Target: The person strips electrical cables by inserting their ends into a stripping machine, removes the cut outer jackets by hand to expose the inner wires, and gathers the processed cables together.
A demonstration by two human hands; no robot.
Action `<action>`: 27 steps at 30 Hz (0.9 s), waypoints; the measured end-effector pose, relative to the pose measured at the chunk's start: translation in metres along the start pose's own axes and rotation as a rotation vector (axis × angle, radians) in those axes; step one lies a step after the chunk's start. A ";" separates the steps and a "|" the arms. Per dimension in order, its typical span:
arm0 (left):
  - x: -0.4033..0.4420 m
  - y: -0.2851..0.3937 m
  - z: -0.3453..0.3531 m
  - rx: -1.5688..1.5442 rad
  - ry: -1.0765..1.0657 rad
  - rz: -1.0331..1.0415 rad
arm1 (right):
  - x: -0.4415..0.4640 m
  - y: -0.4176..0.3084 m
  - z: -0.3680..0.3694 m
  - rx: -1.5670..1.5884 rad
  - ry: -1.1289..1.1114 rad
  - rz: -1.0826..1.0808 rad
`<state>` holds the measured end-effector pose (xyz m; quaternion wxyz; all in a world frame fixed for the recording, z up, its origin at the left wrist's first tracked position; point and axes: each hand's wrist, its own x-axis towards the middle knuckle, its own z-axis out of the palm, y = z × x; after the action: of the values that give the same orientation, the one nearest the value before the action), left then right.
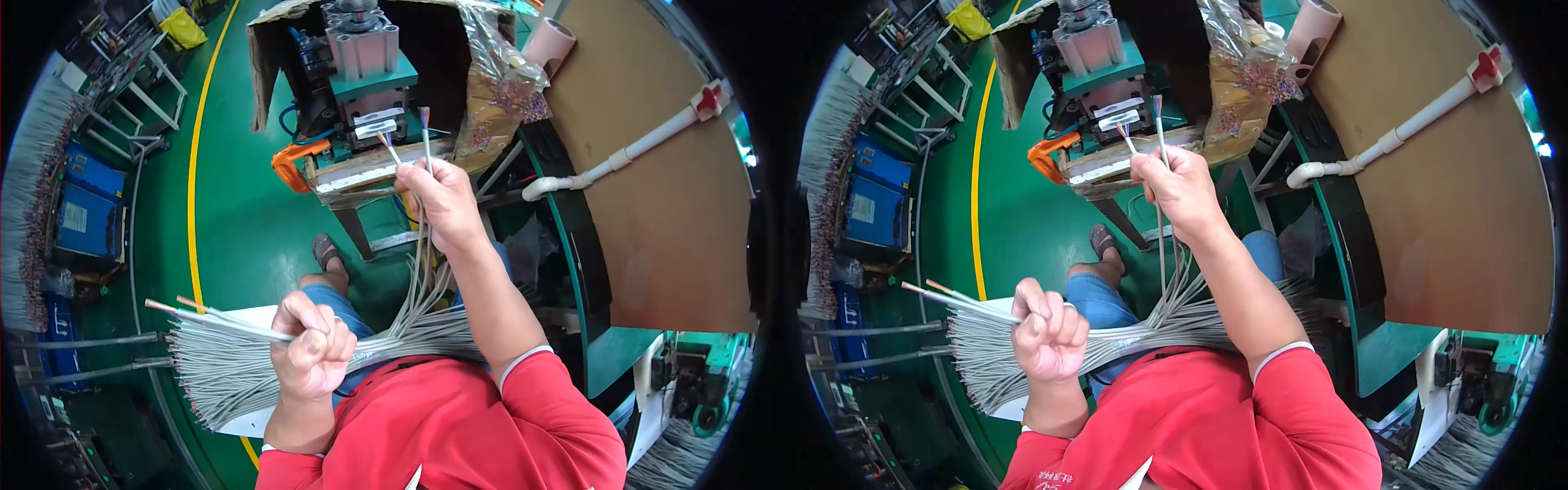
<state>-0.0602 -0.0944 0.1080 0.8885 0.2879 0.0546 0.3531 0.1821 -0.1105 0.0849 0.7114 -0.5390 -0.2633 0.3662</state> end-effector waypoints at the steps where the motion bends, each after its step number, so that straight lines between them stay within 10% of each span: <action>1: -0.001 -0.001 0.002 -0.004 -0.027 0.001 | 0.003 0.002 0.000 0.015 0.002 0.001; 27: 0.006 -0.028 0.004 0.351 0.089 0.127 | 0.006 0.006 0.005 -0.138 -0.022 -0.030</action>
<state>-0.0374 -0.1084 0.0962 0.7974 0.4252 0.1363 0.4058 0.1798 -0.1021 0.0800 0.6750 -0.5785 -0.3039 0.3426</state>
